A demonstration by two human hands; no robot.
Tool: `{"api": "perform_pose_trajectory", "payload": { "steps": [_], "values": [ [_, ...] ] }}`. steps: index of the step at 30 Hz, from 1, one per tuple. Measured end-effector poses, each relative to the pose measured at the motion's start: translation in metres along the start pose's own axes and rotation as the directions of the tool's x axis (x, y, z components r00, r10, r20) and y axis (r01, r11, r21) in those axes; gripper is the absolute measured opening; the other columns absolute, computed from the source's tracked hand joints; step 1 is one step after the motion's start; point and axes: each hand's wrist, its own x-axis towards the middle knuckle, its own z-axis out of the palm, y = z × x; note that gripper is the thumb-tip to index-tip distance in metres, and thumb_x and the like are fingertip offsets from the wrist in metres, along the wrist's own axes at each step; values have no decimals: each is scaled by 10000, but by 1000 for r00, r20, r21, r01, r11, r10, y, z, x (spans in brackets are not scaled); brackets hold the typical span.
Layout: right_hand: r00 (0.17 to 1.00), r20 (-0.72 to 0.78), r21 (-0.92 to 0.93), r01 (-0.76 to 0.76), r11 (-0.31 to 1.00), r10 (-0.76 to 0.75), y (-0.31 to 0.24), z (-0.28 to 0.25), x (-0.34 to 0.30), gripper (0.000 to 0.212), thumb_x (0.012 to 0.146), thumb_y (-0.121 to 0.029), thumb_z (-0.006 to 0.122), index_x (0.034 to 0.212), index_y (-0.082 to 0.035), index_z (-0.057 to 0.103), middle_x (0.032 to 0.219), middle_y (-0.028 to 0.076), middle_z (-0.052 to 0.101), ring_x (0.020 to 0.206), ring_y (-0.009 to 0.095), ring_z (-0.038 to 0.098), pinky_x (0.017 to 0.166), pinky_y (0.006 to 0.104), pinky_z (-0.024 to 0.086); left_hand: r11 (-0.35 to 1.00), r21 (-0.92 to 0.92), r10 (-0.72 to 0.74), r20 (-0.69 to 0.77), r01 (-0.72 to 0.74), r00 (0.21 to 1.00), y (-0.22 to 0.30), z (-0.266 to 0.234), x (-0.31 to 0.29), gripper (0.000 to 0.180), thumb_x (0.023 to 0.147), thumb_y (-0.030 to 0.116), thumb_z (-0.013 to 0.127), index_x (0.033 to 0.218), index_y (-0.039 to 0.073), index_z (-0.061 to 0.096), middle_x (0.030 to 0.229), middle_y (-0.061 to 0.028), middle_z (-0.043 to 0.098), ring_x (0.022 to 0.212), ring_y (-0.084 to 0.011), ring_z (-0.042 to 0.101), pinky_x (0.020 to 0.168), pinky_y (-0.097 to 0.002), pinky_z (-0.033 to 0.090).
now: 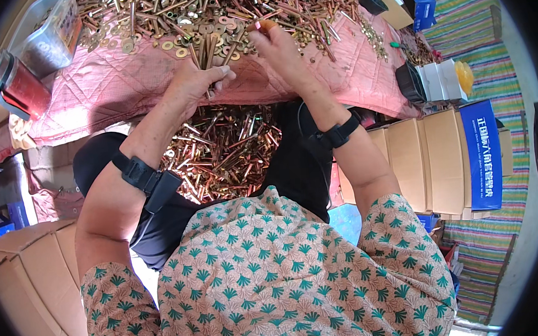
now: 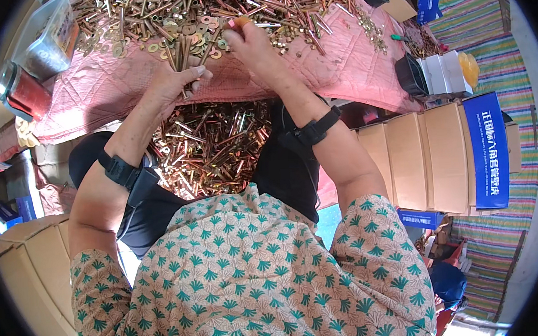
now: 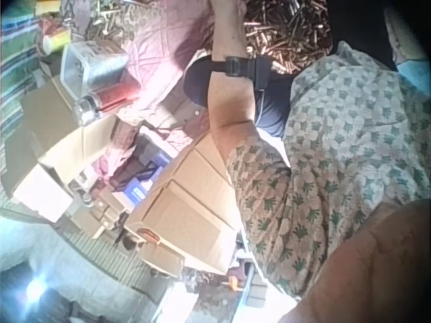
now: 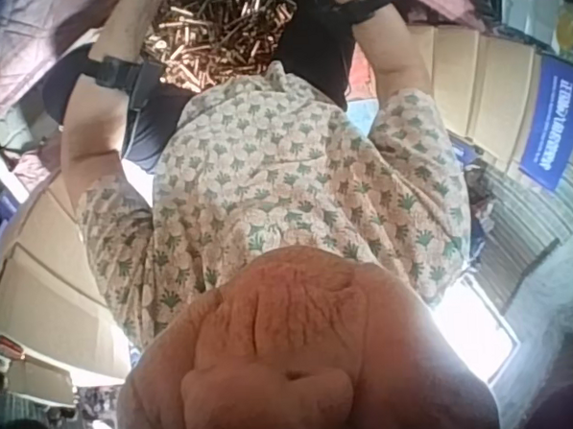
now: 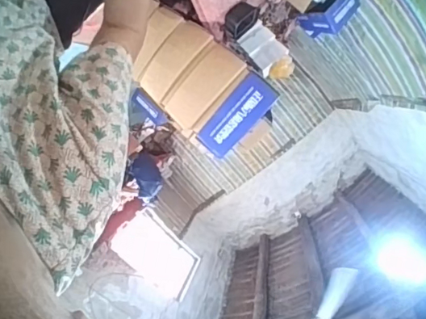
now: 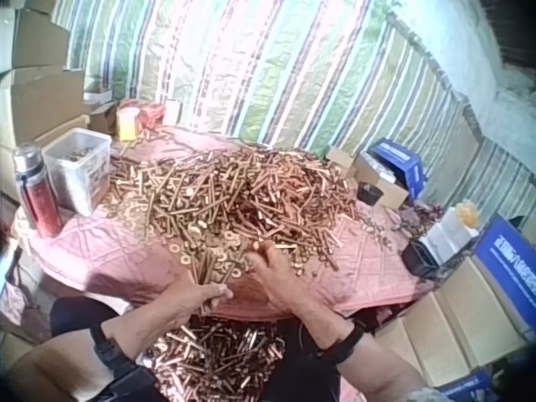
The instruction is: Assembling washers onto metal bolts from a large pile.
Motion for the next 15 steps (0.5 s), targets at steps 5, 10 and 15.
{"api": "perform_pose_trajectory", "payload": {
  "steps": [5,10,15],
  "values": [
    [990,48,-86,135,987,-131,16,-29,16,217,888,-149,606,1065,-30,647,860,-4,627,741,82,555,712,207,432,990,138,-12,-46,18,999,1,1,-1,157,837,87,640,968,6,613,671,-10,590,563,-66,534,476,-208,412],
    [985,73,588,-170,791,158,21,-37,20,124,902,-149,611,925,-28,597,798,59,644,662,121,615,642,239,510,983,186,8,-66,4,998,-4,1,0,179,817,72,652,974,-6,617,643,2,569,527,-69,523,464,-211,402],
    [973,128,670,-229,706,195,22,-37,14,137,917,-166,596,941,-39,552,828,102,660,711,162,653,650,285,557,975,212,75,-20,-69,997,-4,4,0,203,786,75,683,960,-19,639,644,6,560,525,-68,504,469,-214,390]
  ]
}}
